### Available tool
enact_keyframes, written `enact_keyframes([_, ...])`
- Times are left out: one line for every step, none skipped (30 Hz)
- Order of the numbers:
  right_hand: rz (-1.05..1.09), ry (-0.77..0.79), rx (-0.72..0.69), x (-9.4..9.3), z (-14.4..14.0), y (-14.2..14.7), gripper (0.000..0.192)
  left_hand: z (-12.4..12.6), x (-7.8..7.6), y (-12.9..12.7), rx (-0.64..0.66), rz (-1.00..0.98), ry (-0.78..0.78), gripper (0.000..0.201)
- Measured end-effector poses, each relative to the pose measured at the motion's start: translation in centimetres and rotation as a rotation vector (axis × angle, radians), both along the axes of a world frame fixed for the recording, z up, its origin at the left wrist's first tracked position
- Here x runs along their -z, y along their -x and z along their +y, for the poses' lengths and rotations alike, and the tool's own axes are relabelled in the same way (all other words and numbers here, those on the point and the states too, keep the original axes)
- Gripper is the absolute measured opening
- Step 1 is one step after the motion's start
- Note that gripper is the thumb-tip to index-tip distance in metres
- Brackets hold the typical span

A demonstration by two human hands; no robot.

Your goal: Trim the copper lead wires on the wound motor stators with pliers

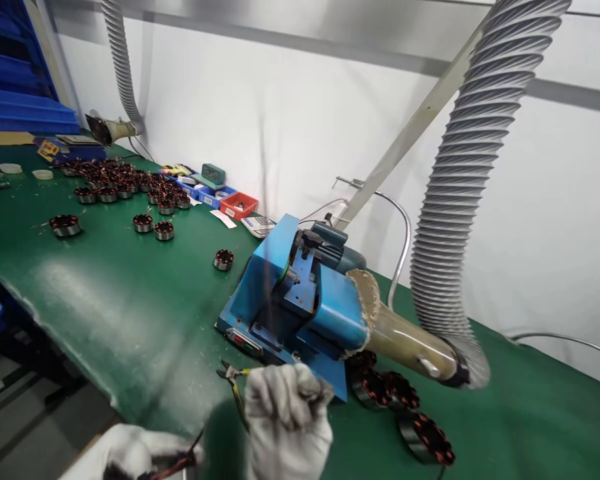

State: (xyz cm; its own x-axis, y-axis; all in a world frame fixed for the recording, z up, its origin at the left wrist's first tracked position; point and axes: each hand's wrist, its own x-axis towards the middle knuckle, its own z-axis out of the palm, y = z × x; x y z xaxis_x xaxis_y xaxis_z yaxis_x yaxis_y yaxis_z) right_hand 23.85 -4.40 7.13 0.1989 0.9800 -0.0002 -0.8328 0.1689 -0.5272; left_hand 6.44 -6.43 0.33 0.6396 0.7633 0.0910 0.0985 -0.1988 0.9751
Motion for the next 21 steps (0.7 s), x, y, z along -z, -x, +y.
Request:
enact_keyframes([0.03,0.019,0.037,0.2,0.0,-0.5,0.025,0.0,0.1,0.2,-0.02,0.008,-0.008,0.037])
enact_keyframes([0.012,0.049,0.037,0.6,-0.1,-0.9,0.024,0.0,0.2,0.6,-0.054,0.034,-0.039,0.034])
enact_keyframes([-0.031,0.087,0.008,1.2,-0.3,-1.1,0.023,0.1,0.1,1.1,-0.102,0.079,-0.092,0.031])
enact_keyframes([-0.102,0.133,-0.047,2.1,-0.5,-1.2,0.023,0.2,0.1,1.6,-0.161,0.138,-0.159,0.029])
enact_keyframes([-0.188,0.184,-0.121,3.1,-0.8,-1.1,0.024,0.4,0.1,2.0,-0.223,0.206,-0.23,0.027])
enact_keyframes([-0.26,0.236,-0.184,4.2,-1.0,-0.9,0.025,0.6,0.1,2.3,-0.282,0.278,-0.295,0.026])
enact_keyframes([-0.317,0.293,-0.229,5.3,-1.3,-0.5,0.025,0.9,0.2,2.5,-0.333,0.345,-0.34,0.023])
enact_keyframes([-0.361,0.348,-0.258,6.2,-1.5,0.0,0.025,1.3,0.4,2.5,-0.372,0.395,-0.357,0.02])
enact_keyframes([-0.398,0.391,-0.275,7.0,-1.7,0.5,0.027,1.5,0.7,2.4,-0.4,0.448,-0.368,0.017])
enact_keyframes([-0.432,0.419,-0.293,7.5,-1.9,1.0,0.029,1.7,1.0,2.2,-0.431,0.523,-0.39,0.014])
enact_keyframes([-0.466,0.434,-0.308,7.9,-2.0,1.4,0.032,1.7,1.3,2.0,-0.456,0.61,-0.414,0.014])
enact_keyframes([-0.507,0.437,-0.322,8.1,-2.1,1.6,0.033,1.6,1.4,1.8,-0.481,0.7,-0.436,0.015])
enact_keyframes([-0.553,0.44,-0.329,8.1,-2.1,1.6,0.034,1.2,1.3,1.7,-0.491,0.78,-0.452,0.02])
enact_keyframes([-0.602,0.452,-0.319,8.1,-2.1,1.5,0.033,0.7,1.0,1.8,-0.485,0.84,-0.465,0.03])
enact_keyframes([-0.651,0.476,-0.294,8.0,-2.0,1.3,0.034,0.2,0.4,2.0,-0.483,0.867,-0.479,0.045])
enact_keyframes([-0.696,0.508,-0.263,7.9,-2.0,1.0,0.035,-0.3,-0.4,2.3,-0.463,0.853,-0.495,0.06])
enact_keyframes([-0.733,0.533,-0.243,7.8,-2.0,0.8,0.037,-0.6,-1.4,2.6,-0.442,0.808,-0.527,0.071])
enact_keyframes([-0.761,0.543,-0.25,7.7,-2.0,0.6,0.038,-0.7,-2.3,2.9,-0.433,0.736,-0.59,0.075])
enact_keyframes([-0.779,0.534,-0.274,7.6,-1.9,0.6,0.038,-0.4,-3.2,3.0,-0.384,0.645,-0.648,0.074])
enact_keyframes([-0.789,0.509,-0.306,7.5,-1.9,0.8,0.037,0.1,-3.8,2.9,-0.318,0.535,-0.712,0.07])
enact_keyframes([-0.794,0.482,-0.339,7.5,-1.9,1.1,0.035,0.9,-4.1,2.7,-0.226,0.431,-0.756,0.068])
